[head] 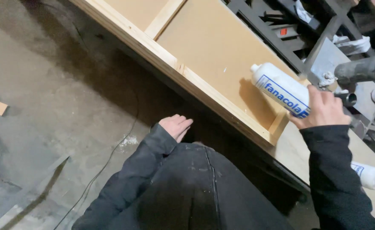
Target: Apply glue or sealant along the joints of a wooden assembly.
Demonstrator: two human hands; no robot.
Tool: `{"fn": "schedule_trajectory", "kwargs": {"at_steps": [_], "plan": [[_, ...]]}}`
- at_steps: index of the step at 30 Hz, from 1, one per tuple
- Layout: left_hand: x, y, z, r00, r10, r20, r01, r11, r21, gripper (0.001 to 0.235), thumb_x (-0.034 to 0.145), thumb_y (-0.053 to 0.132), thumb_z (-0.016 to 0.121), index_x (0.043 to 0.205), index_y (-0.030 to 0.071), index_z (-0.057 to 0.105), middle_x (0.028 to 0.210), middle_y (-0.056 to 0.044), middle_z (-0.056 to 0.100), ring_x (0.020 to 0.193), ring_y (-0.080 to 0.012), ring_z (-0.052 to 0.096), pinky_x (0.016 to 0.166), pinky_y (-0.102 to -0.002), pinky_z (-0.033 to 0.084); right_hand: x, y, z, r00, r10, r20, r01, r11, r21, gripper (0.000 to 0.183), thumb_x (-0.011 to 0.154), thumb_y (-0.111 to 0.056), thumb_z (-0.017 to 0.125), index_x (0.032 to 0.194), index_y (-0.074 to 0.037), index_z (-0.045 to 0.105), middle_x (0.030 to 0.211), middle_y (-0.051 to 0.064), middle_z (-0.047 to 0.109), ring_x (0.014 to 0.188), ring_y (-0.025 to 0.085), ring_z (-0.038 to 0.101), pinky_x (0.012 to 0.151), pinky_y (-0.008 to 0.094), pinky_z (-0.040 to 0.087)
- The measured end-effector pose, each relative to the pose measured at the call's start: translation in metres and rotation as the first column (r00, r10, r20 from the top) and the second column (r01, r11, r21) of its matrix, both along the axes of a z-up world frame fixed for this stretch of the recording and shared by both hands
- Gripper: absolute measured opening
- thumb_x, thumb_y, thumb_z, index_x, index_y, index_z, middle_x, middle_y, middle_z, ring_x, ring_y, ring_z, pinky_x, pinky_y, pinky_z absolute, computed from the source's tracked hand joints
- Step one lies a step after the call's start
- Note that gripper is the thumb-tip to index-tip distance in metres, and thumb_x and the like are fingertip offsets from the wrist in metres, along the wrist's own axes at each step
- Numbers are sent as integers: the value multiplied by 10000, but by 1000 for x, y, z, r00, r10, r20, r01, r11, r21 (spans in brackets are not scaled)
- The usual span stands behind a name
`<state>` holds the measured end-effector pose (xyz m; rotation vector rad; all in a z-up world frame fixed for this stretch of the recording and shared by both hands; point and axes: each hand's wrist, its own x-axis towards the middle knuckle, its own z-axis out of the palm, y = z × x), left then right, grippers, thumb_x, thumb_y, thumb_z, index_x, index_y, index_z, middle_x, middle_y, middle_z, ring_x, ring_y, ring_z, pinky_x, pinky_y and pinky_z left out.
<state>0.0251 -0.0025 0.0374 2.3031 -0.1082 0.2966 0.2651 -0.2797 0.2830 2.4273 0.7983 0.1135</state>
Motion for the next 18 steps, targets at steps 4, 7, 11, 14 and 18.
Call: {"fn": "schedule_trajectory", "kwargs": {"at_steps": [4,7,11,14,18], "plan": [[47,-9,69,969,-37,243,41,999,-13,409,854,97,686,1249,4,642,1017,-123,638,940,-294,628,810,-399,543,-24,12,39,997,22,81,-19,999,-48,949,566,-404,965,1426,-159,649,1190,88,674,996,282,654,671,404,576],[119,-50,96,898,-31,440,-34,990,140,629,894,41,655,1491,-12,463,1386,-237,581,1204,-347,610,1041,-473,510,-48,37,58,986,121,118,-112,990,-80,916,538,-395,973,1364,-154,658,1094,54,679,945,256,658,650,360,579],[180,-92,128,804,53,592,-183,970,162,705,835,132,670,1488,122,406,1419,-240,557,1233,-392,575,1037,-569,467,-57,20,60,971,201,128,-207,978,33,809,612,-342,959,1342,-133,678,1153,70,685,993,256,664,699,356,578],[192,-106,130,789,50,612,-104,993,54,717,968,131,700,1586,114,336,1378,-225,514,1282,-409,532,1149,-626,423,-68,-16,35,977,199,74,-212,938,276,976,663,-347,990,1496,-99,546,1293,124,640,1106,312,656,870,424,599],[181,-104,147,848,-72,525,116,992,-51,893,816,141,800,1570,91,324,1425,-213,498,1344,-423,511,1205,-604,403,-82,-23,-36,958,281,-63,120,-191,974,1222,739,-253,1031,1620,-134,193,1540,149,504,1354,298,611,1040,389,558]]}}
